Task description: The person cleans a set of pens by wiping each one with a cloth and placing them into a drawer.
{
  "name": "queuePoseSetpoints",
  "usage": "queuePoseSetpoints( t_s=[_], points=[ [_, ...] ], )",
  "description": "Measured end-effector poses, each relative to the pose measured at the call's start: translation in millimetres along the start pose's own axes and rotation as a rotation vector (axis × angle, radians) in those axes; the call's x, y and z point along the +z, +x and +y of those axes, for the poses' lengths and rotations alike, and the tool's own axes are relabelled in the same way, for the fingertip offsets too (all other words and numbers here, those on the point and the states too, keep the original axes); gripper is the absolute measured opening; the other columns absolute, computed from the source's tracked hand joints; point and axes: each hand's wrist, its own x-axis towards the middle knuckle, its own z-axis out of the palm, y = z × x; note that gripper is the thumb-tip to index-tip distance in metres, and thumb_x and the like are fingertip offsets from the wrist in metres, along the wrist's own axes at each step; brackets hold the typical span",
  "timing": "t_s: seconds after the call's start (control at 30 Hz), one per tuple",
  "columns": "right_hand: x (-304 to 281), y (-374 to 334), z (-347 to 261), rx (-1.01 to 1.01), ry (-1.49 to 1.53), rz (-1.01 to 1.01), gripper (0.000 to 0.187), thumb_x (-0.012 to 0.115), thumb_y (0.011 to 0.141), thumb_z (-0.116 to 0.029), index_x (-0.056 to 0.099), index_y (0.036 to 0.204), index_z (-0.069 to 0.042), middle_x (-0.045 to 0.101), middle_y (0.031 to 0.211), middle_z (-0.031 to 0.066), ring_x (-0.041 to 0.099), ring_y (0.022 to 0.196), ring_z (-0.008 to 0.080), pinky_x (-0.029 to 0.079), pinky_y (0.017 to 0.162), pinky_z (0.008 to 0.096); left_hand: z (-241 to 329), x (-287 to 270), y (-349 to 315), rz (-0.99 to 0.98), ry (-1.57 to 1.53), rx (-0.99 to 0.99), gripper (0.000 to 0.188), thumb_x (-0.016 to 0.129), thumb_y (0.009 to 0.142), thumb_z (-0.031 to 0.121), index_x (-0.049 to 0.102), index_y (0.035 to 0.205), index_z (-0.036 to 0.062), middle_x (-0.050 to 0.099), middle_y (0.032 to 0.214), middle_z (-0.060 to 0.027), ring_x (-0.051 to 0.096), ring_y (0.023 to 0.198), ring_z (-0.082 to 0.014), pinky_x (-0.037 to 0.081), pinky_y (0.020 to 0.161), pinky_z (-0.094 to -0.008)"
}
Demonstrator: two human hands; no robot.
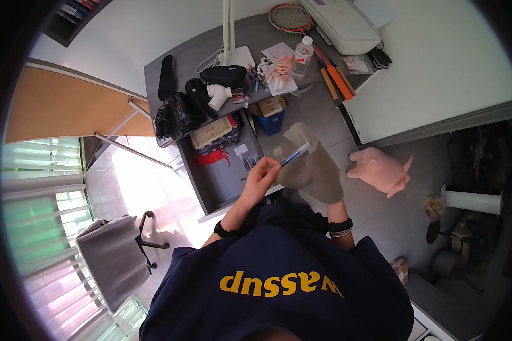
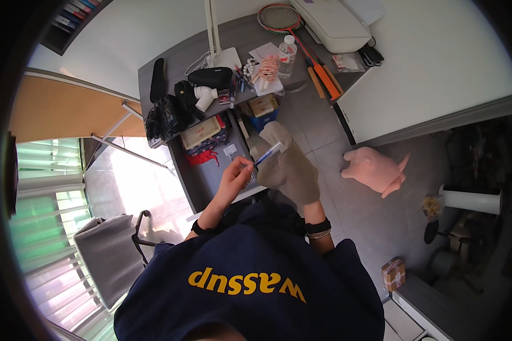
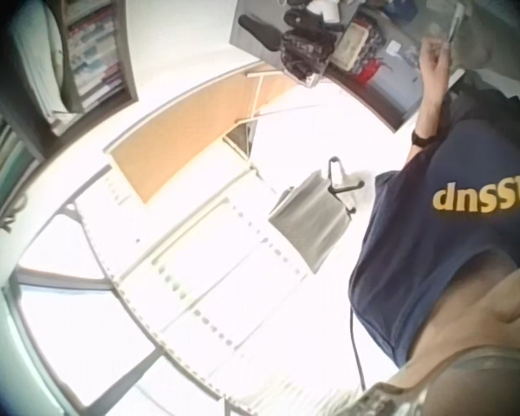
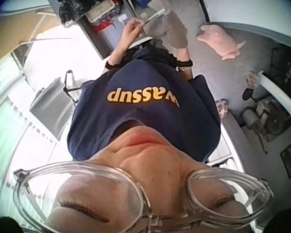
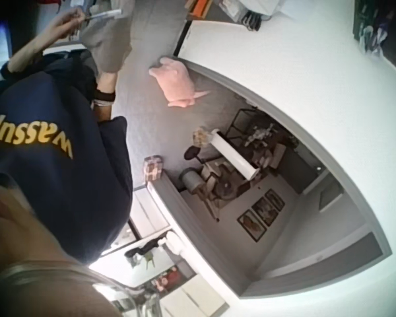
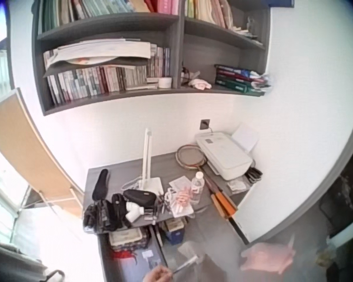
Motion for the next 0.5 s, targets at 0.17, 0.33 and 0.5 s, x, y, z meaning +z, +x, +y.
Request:
queuePoseSetpoints(
  t_s=[0.17,0.33,0.5],
  points=[
    [3,11,-13,0.142,0.118,0.062,0.034,0.051,0.080,-0.018,0.047,0.110,-0.003,0.054,0.102,0.0084,0.052,0.092,0.0190,0.042,0.077,0.0288,-6,21,-8,-0.104,0.213,0.051,0.017,0.040,0.090,0.021,0.043,0.086,0.0042,0.038,0.055,0.0031,0.034,0.050,-0.0049,0.029,0.046,-0.0218],
    [13,7,-20,0.255,0.275,0.109,0.034,0.047,0.084,-0.014,0.044,0.115,-0.001,0.052,0.106,0.0077,0.050,0.096,0.0166,0.040,0.082,0.0260,2,33,-19,-0.186,0.307,-0.024,0.028,0.032,0.092,0.027,0.041,0.077,0.0052,0.033,0.054,0.0014,0.032,0.049,-0.0076,0.029,0.048,-0.0232],
    [-2,5,-12,0.240,0.354,0.147,0.034,0.046,0.085,-0.016,0.043,0.115,-0.001,0.052,0.107,0.0072,0.050,0.096,0.0158,0.040,0.082,0.0255,17,12,-25,-0.299,0.165,-0.106,0.034,0.032,0.092,0.030,0.040,0.070,0.0061,0.032,0.050,0.0028,0.031,0.045,-0.0064,0.026,0.043,-0.0217]
  ],
)
